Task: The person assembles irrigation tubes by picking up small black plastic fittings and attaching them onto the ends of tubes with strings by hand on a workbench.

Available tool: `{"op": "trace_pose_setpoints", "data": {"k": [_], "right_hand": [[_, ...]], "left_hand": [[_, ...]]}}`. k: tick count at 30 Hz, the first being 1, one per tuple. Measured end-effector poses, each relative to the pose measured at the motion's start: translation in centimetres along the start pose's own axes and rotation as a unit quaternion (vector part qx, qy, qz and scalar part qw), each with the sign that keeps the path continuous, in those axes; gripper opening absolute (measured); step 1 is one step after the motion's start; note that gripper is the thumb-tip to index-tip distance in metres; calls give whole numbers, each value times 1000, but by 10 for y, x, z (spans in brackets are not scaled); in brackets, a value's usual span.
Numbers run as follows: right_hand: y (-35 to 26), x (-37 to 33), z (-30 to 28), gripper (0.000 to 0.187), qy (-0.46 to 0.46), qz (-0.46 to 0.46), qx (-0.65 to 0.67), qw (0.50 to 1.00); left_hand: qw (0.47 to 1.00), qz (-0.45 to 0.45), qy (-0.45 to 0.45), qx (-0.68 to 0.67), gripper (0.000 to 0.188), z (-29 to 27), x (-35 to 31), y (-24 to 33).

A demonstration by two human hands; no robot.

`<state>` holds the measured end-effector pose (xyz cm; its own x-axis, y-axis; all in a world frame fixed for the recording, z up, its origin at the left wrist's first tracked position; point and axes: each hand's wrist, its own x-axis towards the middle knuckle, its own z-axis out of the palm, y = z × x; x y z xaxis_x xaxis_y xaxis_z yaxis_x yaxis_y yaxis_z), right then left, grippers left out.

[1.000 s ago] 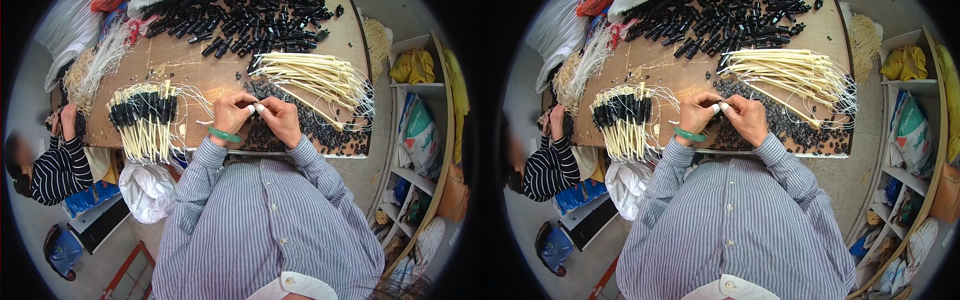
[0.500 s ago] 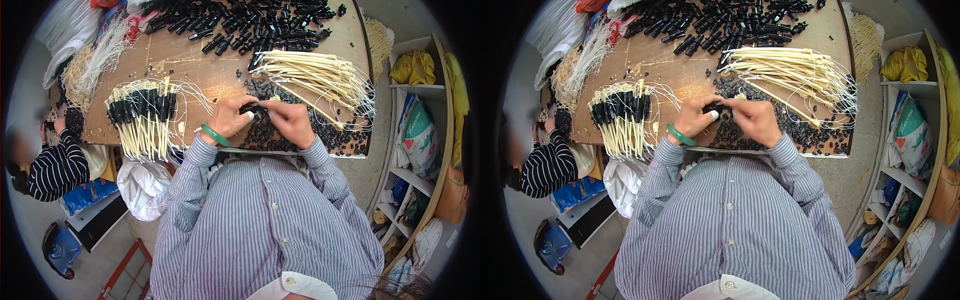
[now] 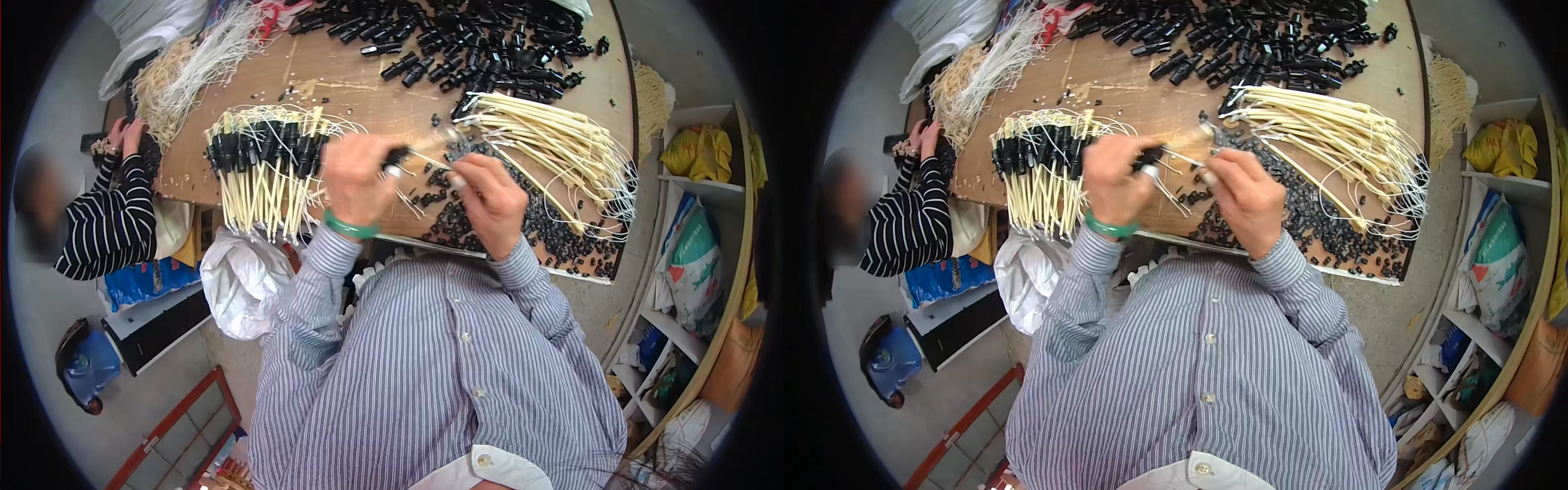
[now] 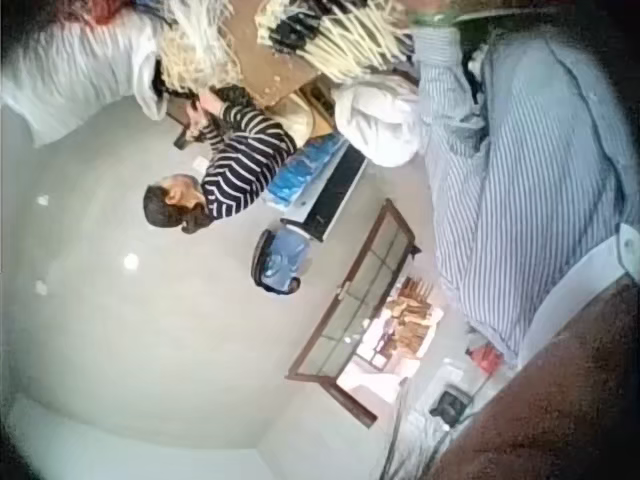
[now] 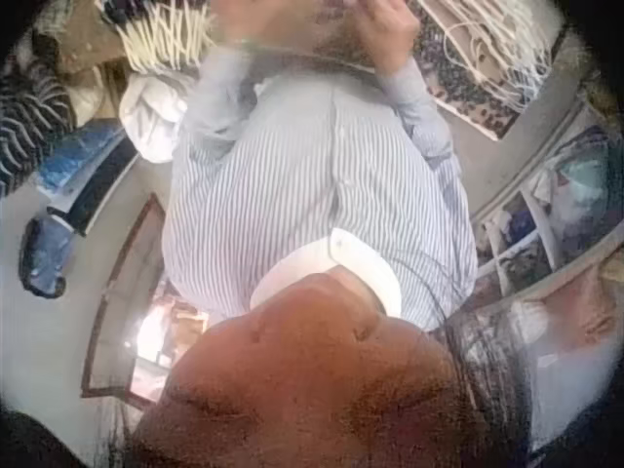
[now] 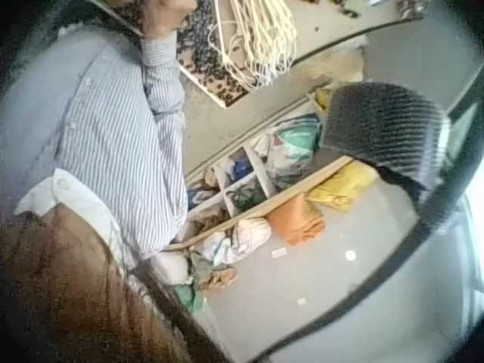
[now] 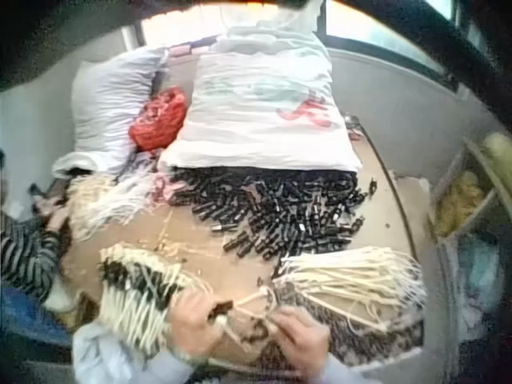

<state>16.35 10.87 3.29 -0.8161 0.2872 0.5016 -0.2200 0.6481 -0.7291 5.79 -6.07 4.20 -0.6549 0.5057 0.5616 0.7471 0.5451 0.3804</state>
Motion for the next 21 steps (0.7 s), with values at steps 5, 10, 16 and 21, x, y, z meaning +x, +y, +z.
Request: {"op": "trace_pose_setpoints", "data": {"k": [5,10,16,21], "right_hand": [[9,-10,1,18,-134,11,-66,989],[23,-11,-8,21,-152,58,-83,983],[55,-3,-70,7,-118,121,-281,945],[68,-12,-83,7,-220,210,-318,898]], "left_hand": [[953,-146,36,263,34,-33,-17,-70],[994,-57,21,89,45,-1,5,-54],[997,-22,-41,-59,37,84,61,-71],[981,-120,-152,-7,21,94,66,-78]]}}
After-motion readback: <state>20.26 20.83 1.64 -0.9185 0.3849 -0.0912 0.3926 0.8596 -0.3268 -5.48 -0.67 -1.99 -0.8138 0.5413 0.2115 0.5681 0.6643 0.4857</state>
